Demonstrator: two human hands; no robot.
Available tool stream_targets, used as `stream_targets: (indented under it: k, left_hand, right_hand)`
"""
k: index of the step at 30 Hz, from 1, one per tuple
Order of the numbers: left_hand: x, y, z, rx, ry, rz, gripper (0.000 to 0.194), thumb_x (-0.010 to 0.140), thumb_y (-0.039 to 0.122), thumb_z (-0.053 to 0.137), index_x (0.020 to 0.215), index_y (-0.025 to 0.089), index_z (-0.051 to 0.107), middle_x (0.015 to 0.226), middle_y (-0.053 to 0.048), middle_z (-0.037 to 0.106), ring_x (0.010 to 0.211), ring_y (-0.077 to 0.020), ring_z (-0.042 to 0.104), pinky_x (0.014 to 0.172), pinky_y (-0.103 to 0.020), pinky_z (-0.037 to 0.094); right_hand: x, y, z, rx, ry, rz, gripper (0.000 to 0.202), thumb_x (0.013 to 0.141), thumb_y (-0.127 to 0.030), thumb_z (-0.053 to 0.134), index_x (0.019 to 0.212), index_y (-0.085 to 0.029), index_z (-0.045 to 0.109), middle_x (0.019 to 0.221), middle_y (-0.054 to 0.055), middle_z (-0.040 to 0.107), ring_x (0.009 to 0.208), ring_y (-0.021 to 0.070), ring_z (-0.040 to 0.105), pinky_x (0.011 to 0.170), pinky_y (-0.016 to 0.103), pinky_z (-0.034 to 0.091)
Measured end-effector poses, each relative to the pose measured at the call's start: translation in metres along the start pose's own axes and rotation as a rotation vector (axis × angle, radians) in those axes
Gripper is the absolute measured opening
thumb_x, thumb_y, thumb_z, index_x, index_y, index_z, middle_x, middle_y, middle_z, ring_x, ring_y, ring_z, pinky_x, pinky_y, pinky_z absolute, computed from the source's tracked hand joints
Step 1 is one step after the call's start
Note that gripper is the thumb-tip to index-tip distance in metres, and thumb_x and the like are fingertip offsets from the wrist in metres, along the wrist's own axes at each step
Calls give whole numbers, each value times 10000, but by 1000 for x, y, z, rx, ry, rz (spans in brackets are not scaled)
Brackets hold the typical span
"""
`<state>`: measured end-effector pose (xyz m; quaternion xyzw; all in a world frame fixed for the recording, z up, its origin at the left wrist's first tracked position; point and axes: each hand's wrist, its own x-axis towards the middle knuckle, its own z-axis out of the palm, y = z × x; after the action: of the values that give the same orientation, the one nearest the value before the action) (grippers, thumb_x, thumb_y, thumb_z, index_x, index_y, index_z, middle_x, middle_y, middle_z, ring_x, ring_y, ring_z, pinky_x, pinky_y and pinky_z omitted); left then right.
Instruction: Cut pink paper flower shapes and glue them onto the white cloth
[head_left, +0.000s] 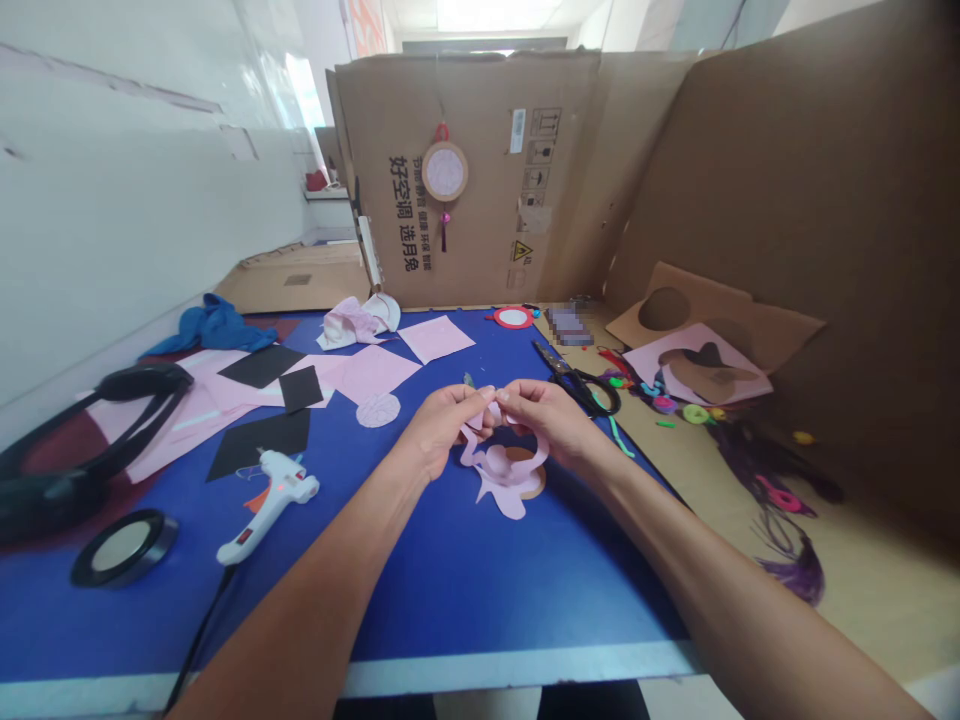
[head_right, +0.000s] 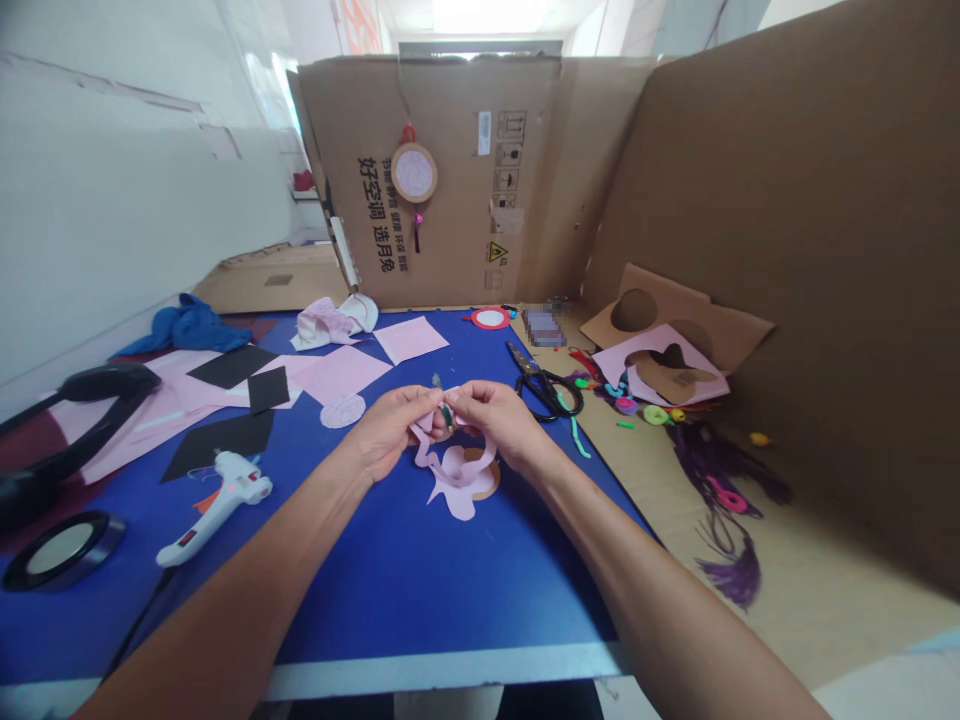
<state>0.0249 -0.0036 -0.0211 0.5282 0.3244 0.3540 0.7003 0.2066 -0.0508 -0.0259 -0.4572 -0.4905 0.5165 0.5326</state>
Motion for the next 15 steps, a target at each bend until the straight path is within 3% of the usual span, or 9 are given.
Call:
stream_targets:
  k: [4, 9, 15]
  left_hand:
    - [-1, 1, 1, -30, -19, 48, 411, 721, 459, 956, 681, 176, 661, 697, -35, 693, 620, -126, 614, 657, -281, 493]
    - [0, 5, 0, -94, 42, 42, 429, 687, 441, 981, 646, 182, 641, 659, -22, 663, 587, -120, 590, 613, -275, 485]
    - [0, 6, -2, -66, 57, -9, 465, 669, 497, 995, 670, 180, 655, 684, -27, 683, 589, -130, 626, 607, -272, 493]
  right_hand:
    - [0, 1, 1, 3, -18, 1, 543, 717, -689, 938, 698, -216, 672, 702, 8, 680, 606, 130, 468, 593, 297, 359]
    - [-1, 0, 1, 15, -16, 15, 586, 784, -762, 857, 701, -221, 648, 686, -1, 626, 602, 136, 475, 577, 304, 360]
    - [0, -2, -1, 10, 9, 18, 556, 664, -666, 985, 693, -218, 658, 659, -19, 626, 582, 117, 468, 562, 285, 339]
